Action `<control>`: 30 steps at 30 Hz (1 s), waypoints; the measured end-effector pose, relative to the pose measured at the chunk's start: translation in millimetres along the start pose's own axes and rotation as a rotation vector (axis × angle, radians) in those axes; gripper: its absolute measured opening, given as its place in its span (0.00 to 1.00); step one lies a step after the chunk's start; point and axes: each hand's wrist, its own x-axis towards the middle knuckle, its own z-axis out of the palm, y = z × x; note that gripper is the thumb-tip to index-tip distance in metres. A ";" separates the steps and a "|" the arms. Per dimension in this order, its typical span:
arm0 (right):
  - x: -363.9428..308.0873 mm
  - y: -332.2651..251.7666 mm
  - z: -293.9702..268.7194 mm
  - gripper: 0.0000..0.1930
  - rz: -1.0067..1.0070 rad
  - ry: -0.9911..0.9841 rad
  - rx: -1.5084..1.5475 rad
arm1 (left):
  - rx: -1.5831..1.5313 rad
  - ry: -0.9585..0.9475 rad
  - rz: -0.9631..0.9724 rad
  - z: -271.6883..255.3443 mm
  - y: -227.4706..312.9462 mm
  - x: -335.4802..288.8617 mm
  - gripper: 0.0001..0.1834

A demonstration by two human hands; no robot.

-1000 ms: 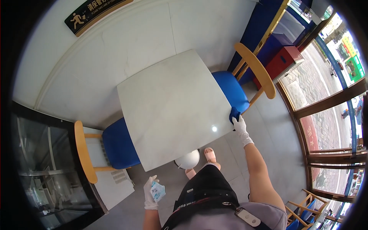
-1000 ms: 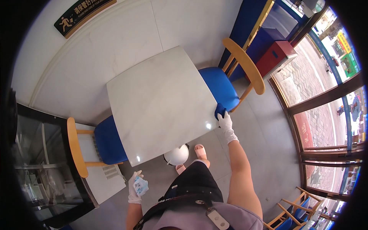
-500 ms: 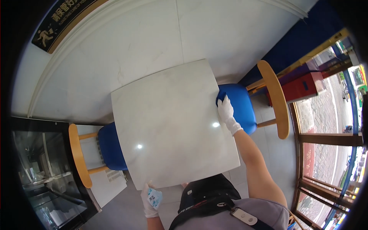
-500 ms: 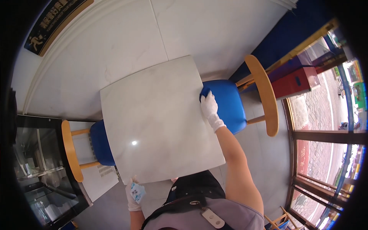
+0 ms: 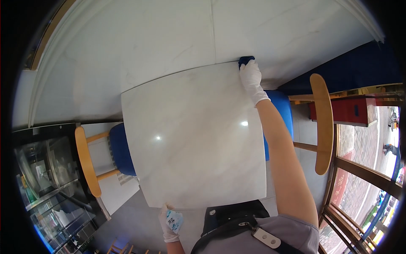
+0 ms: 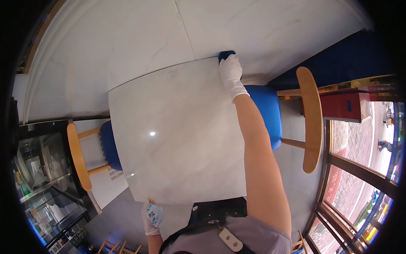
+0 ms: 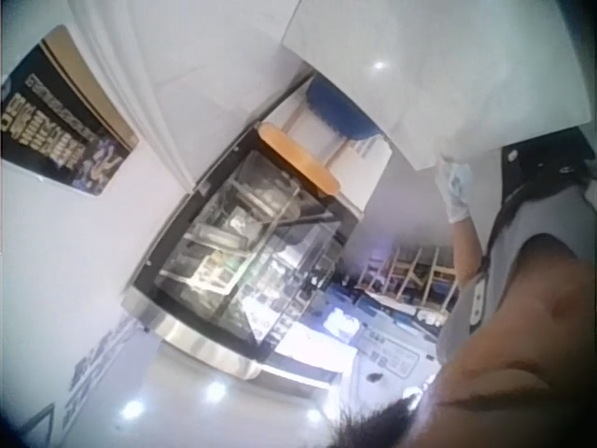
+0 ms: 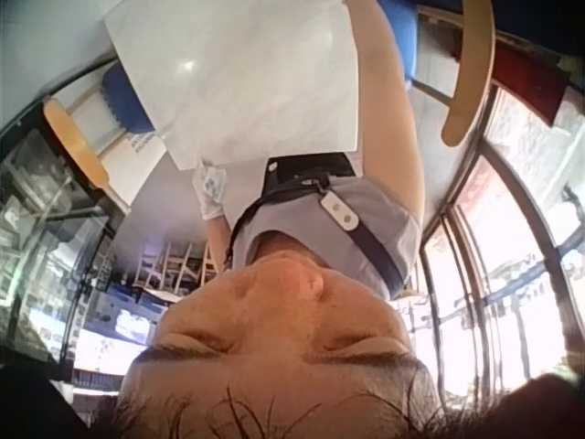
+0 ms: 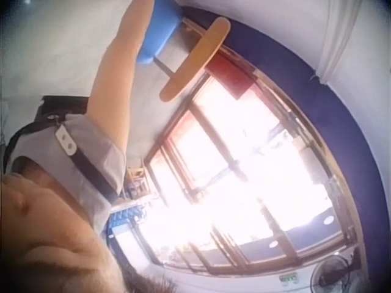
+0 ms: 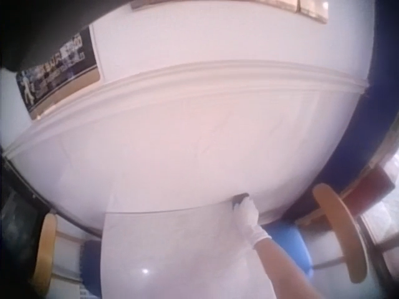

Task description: The person wipes a table, a wall, and a chair seat using a blue cloth held in a gloved hand.

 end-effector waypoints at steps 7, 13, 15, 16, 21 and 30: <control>-39.0 25.9 -15.3 0.26 -0.549 0.227 -0.280 | -0.079 -0.007 0.021 -10.4 -16.6 0.1 0.14; -174.9 20.6 -54.0 0.32 -0.772 -0.183 -0.151 | -0.186 -0.134 0.060 -49.2 -42.4 -5.7 0.18; -241.5 27.6 -63.7 0.33 -0.802 -0.309 -0.139 | -0.262 -0.136 0.048 -49.4 -43.4 -16.2 0.20; -284.0 27.0 -71.4 0.36 -0.830 -0.388 -0.178 | -0.269 -0.135 0.049 -58.8 -49.7 -18.1 0.20; -468.2 58.2 -108.1 0.32 -1.005 -0.678 0.022 | 0.008 -0.124 0.208 -105.2 -75.7 -23.5 0.21; -419.5 91.7 -107.6 0.25 -0.510 -0.147 -0.066 | -0.257 -0.140 0.099 -156.5 -108.7 -14.4 0.22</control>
